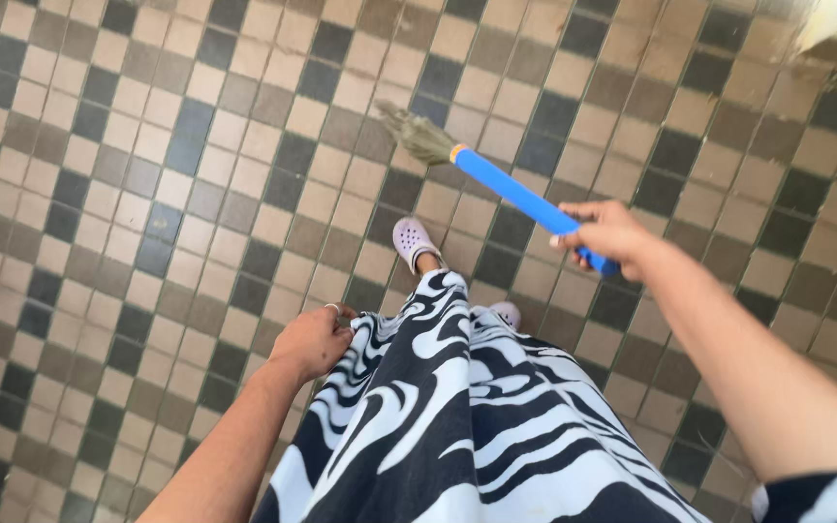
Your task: The person sweeps a tiled floor using a broom with a blue handle, moving debris across the surface.
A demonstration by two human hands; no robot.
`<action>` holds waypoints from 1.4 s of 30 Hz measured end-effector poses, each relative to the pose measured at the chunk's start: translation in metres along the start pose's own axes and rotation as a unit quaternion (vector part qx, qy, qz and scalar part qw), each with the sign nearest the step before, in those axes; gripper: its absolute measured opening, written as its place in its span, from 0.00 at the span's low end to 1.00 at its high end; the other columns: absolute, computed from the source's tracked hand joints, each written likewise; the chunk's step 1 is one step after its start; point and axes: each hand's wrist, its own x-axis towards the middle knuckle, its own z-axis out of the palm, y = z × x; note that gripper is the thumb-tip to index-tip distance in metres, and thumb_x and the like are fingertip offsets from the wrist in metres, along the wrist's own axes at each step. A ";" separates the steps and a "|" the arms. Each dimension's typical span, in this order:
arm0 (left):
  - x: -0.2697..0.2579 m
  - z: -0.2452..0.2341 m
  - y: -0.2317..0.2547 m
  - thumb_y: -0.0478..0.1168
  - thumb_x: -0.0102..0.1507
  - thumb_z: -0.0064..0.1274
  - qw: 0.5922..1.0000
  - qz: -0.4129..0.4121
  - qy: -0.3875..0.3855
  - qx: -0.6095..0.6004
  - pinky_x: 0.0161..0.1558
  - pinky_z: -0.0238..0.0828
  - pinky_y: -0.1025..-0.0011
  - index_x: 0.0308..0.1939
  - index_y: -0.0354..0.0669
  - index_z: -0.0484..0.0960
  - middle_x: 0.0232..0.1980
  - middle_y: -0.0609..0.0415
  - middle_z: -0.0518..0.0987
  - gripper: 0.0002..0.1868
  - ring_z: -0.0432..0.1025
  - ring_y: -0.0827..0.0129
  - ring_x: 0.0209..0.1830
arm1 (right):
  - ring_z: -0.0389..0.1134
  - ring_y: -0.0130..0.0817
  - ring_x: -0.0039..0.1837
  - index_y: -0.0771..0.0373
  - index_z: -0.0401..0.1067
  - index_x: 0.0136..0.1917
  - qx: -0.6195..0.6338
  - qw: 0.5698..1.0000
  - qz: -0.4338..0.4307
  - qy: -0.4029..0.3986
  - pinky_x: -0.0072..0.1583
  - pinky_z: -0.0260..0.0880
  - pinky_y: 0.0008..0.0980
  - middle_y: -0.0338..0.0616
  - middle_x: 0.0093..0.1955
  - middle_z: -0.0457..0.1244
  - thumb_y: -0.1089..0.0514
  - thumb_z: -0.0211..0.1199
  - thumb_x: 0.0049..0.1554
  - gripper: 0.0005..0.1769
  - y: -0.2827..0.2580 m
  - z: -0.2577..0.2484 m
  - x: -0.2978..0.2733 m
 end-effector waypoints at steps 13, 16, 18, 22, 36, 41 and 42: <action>0.096 -0.090 -0.021 0.47 0.62 0.51 1.000 0.024 -0.001 0.001 0.61 0.72 0.60 0.63 0.55 0.79 0.53 0.50 0.85 0.24 0.78 0.57 0.58 | 0.60 0.28 0.32 0.61 0.70 0.69 0.159 0.962 0.073 0.209 0.34 0.61 0.30 0.40 0.36 0.62 0.66 0.70 0.51 0.32 0.111 -0.072 0.026; 0.123 -0.119 -0.029 0.45 0.61 0.50 0.999 0.042 0.024 -0.004 0.61 0.73 0.61 0.62 0.53 0.79 0.53 0.50 0.86 0.24 0.79 0.57 0.57 | 0.58 0.30 0.30 0.63 0.66 0.52 0.209 0.960 0.091 0.162 0.32 0.58 0.30 0.41 0.32 0.58 0.61 0.69 0.55 0.15 0.159 -0.112 0.040; 0.133 -0.136 -0.033 0.47 0.61 0.51 0.998 0.050 0.031 -0.001 0.60 0.73 0.61 0.62 0.53 0.79 0.51 0.51 0.87 0.24 0.79 0.57 0.57 | 0.59 0.28 0.31 0.65 0.64 0.49 0.319 0.921 0.152 0.165 0.33 0.62 0.28 0.39 0.33 0.59 0.61 0.68 0.56 0.14 0.174 -0.132 0.041; 0.137 -0.158 -0.049 0.48 0.62 0.51 1.000 0.017 0.022 0.005 0.60 0.73 0.59 0.63 0.54 0.78 0.53 0.50 0.86 0.24 0.78 0.55 0.58 | 0.62 0.23 0.35 0.65 0.66 0.54 0.428 0.828 0.273 0.238 0.36 0.66 0.19 0.42 0.40 0.64 0.60 0.67 0.56 0.16 0.177 -0.146 0.022; 0.123 -0.130 -0.073 0.47 0.61 0.53 0.990 -0.087 -0.016 -0.107 0.60 0.73 0.61 0.61 0.56 0.78 0.52 0.52 0.86 0.23 0.78 0.58 0.58 | 0.67 0.18 0.39 0.70 0.70 0.57 0.565 0.660 0.433 0.239 0.38 0.70 0.13 0.44 0.47 0.70 0.55 0.70 0.53 0.23 0.065 -0.194 0.077; 0.124 -0.147 -0.056 0.46 0.61 0.51 0.985 -0.113 0.007 -0.130 0.59 0.74 0.60 0.60 0.55 0.79 0.51 0.51 0.87 0.22 0.78 0.57 0.57 | 0.66 0.21 0.37 0.69 0.68 0.55 0.272 0.860 0.408 0.144 0.39 0.68 0.19 0.47 0.47 0.67 0.58 0.67 0.55 0.18 -0.030 -0.225 0.168; 0.125 -0.152 -0.050 0.45 0.61 0.51 0.984 -0.113 0.016 -0.136 0.59 0.74 0.60 0.60 0.54 0.79 0.51 0.51 0.87 0.22 0.78 0.56 0.57 | 0.65 0.24 0.37 0.69 0.68 0.55 0.152 0.902 0.383 0.127 0.39 0.68 0.22 0.47 0.46 0.67 0.60 0.67 0.56 0.16 -0.050 -0.230 0.184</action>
